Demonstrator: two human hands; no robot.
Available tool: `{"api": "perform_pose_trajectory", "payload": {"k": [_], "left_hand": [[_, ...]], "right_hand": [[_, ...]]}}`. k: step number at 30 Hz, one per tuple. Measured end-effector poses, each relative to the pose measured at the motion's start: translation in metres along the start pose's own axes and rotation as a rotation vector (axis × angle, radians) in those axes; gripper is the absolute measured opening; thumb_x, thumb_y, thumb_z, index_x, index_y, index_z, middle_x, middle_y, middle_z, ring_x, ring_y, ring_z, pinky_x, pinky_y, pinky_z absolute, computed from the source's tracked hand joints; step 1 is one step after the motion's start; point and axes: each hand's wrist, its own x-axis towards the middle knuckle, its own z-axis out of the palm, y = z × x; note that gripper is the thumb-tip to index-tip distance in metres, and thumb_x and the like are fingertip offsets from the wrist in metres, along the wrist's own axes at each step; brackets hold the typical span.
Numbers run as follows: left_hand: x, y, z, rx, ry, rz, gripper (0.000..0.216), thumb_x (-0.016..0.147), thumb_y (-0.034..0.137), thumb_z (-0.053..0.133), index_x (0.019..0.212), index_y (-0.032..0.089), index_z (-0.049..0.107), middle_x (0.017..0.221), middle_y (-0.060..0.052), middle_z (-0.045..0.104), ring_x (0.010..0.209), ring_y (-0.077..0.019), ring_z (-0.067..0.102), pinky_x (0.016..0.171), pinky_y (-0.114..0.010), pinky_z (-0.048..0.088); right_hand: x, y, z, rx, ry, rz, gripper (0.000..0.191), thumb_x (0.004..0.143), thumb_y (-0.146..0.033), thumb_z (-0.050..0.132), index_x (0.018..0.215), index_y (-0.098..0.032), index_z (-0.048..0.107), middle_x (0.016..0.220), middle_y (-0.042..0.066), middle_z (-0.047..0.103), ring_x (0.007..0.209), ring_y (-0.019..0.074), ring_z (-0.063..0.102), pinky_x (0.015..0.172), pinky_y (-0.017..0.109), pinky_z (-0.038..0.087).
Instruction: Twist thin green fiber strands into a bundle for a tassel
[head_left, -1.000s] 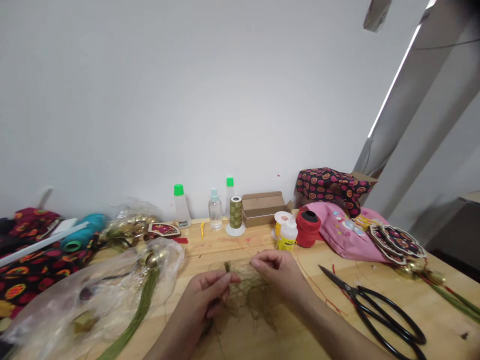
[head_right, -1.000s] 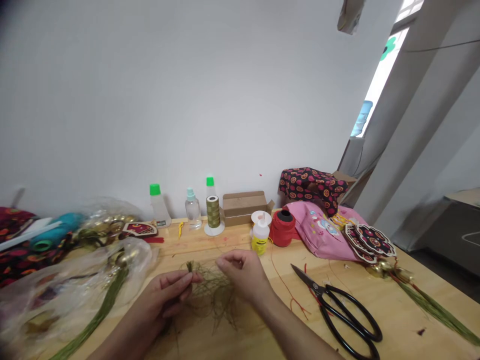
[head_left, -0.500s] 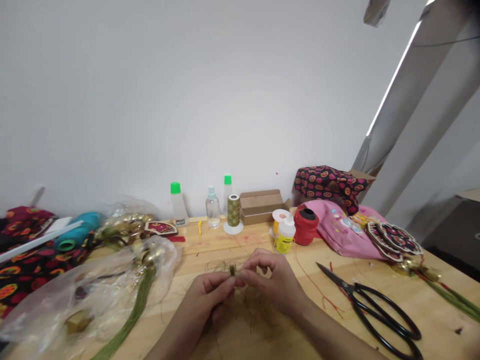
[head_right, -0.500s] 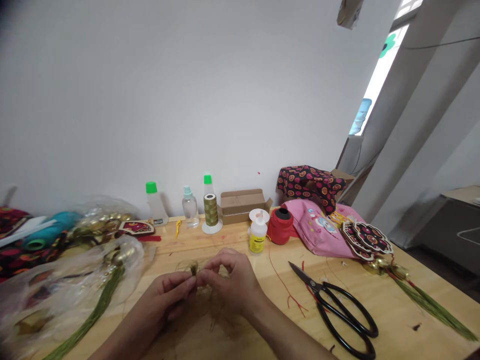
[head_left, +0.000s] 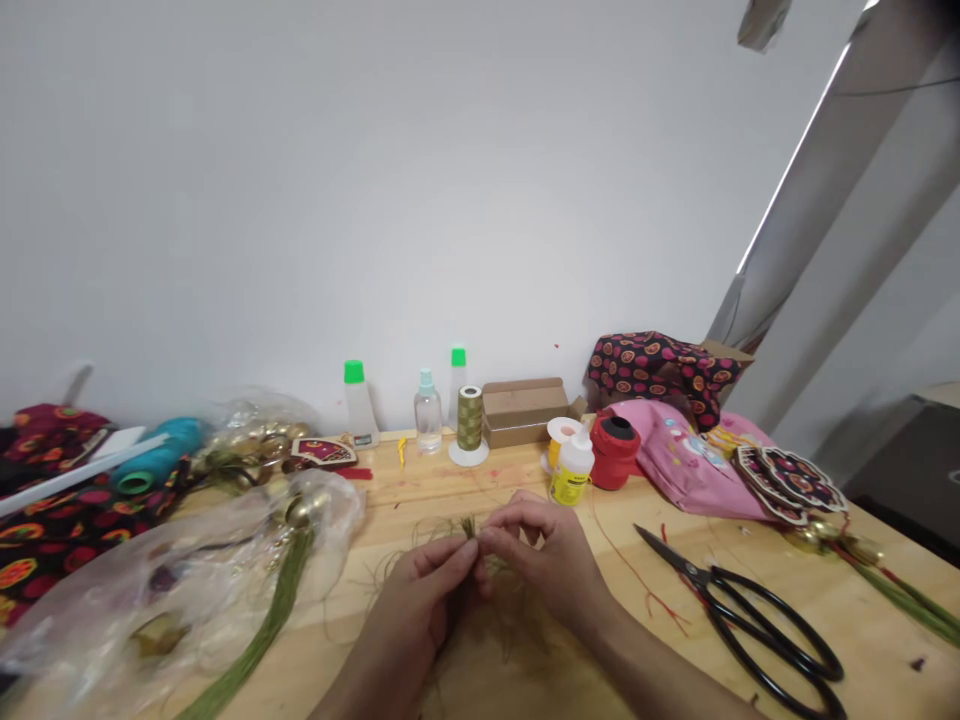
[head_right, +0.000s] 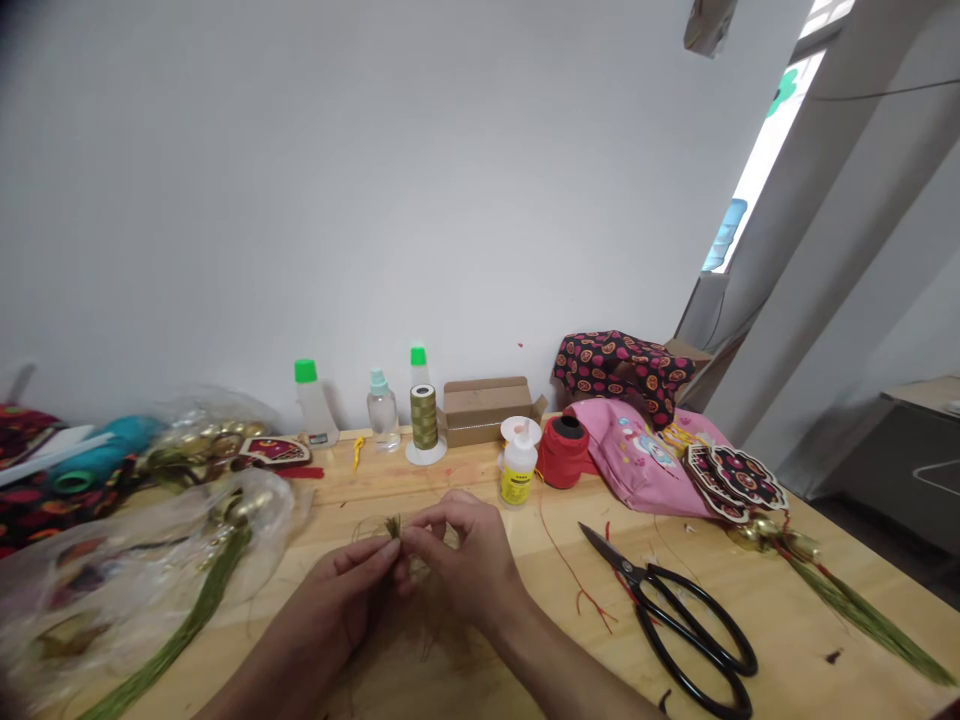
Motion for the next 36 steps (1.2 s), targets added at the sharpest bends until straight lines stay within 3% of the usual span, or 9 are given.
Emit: {"api": "perform_pose_trajectory", "payload": {"k": [12, 16, 20, 22, 24, 27, 29, 33, 36], "left_hand": [[0.004, -0.006, -0.009, 0.201, -0.038, 0.009, 0.022, 0.066, 0.031, 0.061, 0.051, 0.014, 0.062, 0.046, 0.002, 0.049, 0.049, -0.0099, 0.038, 0.05, -0.023, 0.026], [0.004, -0.003, -0.007, 0.21, 0.063, -0.045, 0.018, 0.064, 0.031, 0.063, 0.057, 0.015, 0.065, 0.048, 0.001, 0.053, 0.047, -0.0108, 0.043, 0.047, -0.023, 0.03], [-0.001, 0.008, -0.003, 0.395, 0.169, 0.166, 0.012, 0.064, 0.028, 0.063, 0.062, 0.018, 0.069, 0.092, -0.007, 0.062, 0.09, -0.0212, 0.053, 0.073, -0.026, 0.038], [-0.003, 0.013, -0.001, 0.45, 0.203, 0.278, 0.008, 0.063, 0.024, 0.064, 0.059, 0.019, 0.069, 0.112, -0.007, 0.054, 0.112, -0.0225, 0.038, 0.088, -0.024, 0.03], [-0.004, 0.015, -0.001, 0.35, 0.204, 0.274, 0.008, 0.063, 0.023, 0.064, 0.059, 0.018, 0.069, 0.114, -0.007, 0.054, 0.115, -0.0224, 0.036, 0.091, -0.024, 0.029], [-0.004, 0.017, -0.003, -0.046, 0.181, 0.185, 0.008, 0.063, 0.022, 0.065, 0.061, 0.015, 0.067, 0.09, -0.007, 0.063, 0.091, -0.0203, 0.054, 0.079, -0.028, 0.043], [-0.005, 0.022, -0.007, -0.28, 0.199, 0.179, 0.004, 0.064, 0.016, 0.063, 0.062, 0.013, 0.064, 0.064, -0.001, 0.059, 0.059, -0.0101, 0.055, 0.063, -0.024, 0.049], [-0.008, 0.042, -0.022, -0.431, 0.235, 0.253, 0.011, 0.071, 0.003, 0.05, 0.066, 0.01, 0.058, 0.048, 0.007, 0.04, 0.032, 0.0005, 0.032, 0.029, -0.009, 0.031], [-0.01, 0.056, -0.035, -0.38, 0.315, 0.344, 0.014, 0.073, 0.003, 0.047, 0.067, 0.011, 0.056, 0.049, 0.007, 0.039, 0.031, 0.0001, 0.03, 0.025, -0.008, 0.025]], "right_hand": [[0.001, 0.002, -0.001, 0.062, -0.021, 0.083, 0.008, 0.066, -0.019, 0.06, 0.06, -0.015, 0.063, 0.052, -0.003, 0.05, 0.05, 0.0084, 0.041, 0.048, 0.021, 0.033], [0.003, 0.004, -0.003, 0.119, 0.022, 0.118, 0.017, 0.072, -0.027, 0.054, 0.066, -0.014, 0.063, 0.063, 0.001, 0.057, 0.06, 0.0123, 0.05, 0.055, 0.023, 0.038], [-0.001, -0.001, 0.0, 0.135, -0.086, 0.062, 0.02, 0.076, -0.029, 0.049, 0.085, -0.017, 0.063, 0.084, 0.005, 0.062, 0.077, 0.0159, 0.054, 0.065, 0.026, 0.041], [-0.005, -0.004, 0.005, 0.097, -0.197, -0.01, 0.017, 0.076, -0.029, 0.05, 0.083, -0.019, 0.062, 0.076, 0.001, 0.061, 0.071, 0.0137, 0.053, 0.062, 0.024, 0.04], [-0.007, -0.005, 0.01, 0.043, -0.273, -0.079, 0.015, 0.077, -0.027, 0.05, 0.072, -0.018, 0.061, 0.063, -0.002, 0.055, 0.062, 0.0114, 0.049, 0.059, 0.021, 0.038], [-0.008, 0.002, 0.014, -0.115, -0.34, -0.193, 0.025, 0.078, -0.025, 0.049, 0.056, -0.018, 0.058, 0.051, -0.004, 0.048, 0.055, 0.0103, 0.045, 0.056, 0.021, 0.035], [-0.007, 0.01, 0.014, -0.269, -0.39, -0.292, 0.026, 0.078, -0.026, 0.05, 0.056, -0.019, 0.061, 0.049, -0.004, 0.049, 0.053, 0.0102, 0.045, 0.059, 0.022, 0.034], [-0.005, 0.02, 0.006, -0.485, -0.485, -0.387, 0.011, 0.073, -0.026, 0.058, 0.074, -0.021, 0.068, 0.062, 0.0, 0.062, 0.06, 0.0116, 0.051, 0.064, 0.023, 0.035], [-0.003, 0.02, -0.007, -0.569, -0.569, -0.377, 0.009, 0.07, -0.024, 0.061, 0.075, -0.023, 0.069, 0.065, 0.001, 0.062, 0.064, 0.0129, 0.053, 0.061, 0.022, 0.036]]}}
